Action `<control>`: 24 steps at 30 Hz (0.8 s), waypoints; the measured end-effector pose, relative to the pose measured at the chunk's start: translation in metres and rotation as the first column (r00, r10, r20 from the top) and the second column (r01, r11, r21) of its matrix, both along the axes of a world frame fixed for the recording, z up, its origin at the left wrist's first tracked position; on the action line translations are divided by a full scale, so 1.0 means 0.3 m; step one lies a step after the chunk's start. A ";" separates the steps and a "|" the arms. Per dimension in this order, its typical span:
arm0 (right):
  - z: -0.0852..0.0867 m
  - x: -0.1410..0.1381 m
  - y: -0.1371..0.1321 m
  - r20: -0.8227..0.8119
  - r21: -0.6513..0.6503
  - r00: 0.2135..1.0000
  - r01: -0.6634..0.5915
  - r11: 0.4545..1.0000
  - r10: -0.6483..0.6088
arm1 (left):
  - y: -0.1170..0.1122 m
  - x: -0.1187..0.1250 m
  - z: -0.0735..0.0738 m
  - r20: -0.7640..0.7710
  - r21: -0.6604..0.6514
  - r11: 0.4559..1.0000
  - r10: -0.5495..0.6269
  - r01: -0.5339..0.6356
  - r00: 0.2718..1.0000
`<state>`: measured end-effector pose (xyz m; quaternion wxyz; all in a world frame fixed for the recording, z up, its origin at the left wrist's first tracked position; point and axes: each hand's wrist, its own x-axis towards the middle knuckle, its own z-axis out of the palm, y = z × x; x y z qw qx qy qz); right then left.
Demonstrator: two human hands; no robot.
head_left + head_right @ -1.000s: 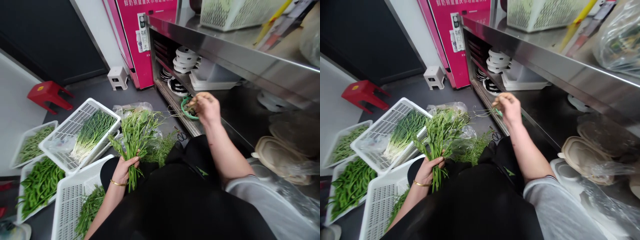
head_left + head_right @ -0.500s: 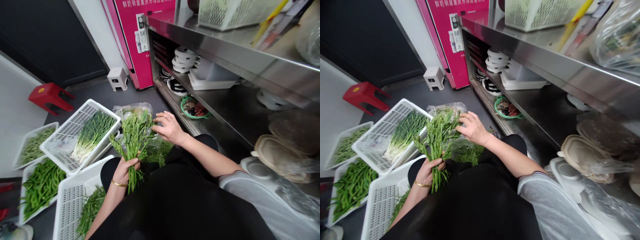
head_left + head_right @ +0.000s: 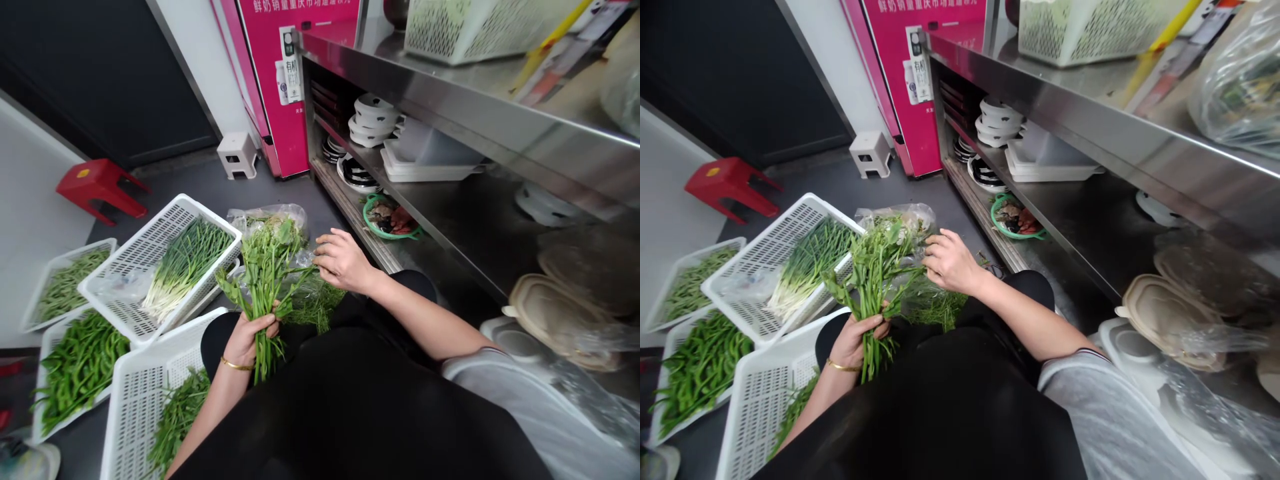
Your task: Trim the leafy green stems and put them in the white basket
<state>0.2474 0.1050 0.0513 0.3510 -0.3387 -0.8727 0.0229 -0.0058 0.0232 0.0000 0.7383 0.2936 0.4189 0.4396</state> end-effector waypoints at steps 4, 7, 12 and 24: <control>0.028 0.040 0.007 -0.457 -0.367 0.870 0.003 0.930 -0.184 | -0.015 -0.003 0.012 -0.050 0.010 1.000 -0.005 0.006 0.999; 0.081 0.100 0.039 -0.558 -0.571 0.803 -0.190 0.798 -0.208 | -0.025 -0.008 0.021 -0.079 0.010 1.000 -0.027 0.028 0.997; 0.099 0.102 0.118 -0.434 -0.541 0.894 -0.157 0.827 -0.114 | -0.027 -0.005 0.036 -0.069 0.016 0.993 -0.116 0.118 0.991; 0.158 0.078 -0.033 0.215 0.051 0.963 -0.179 0.983 0.164 | -0.023 0.002 0.039 -0.178 0.040 0.982 -0.177 0.187 0.968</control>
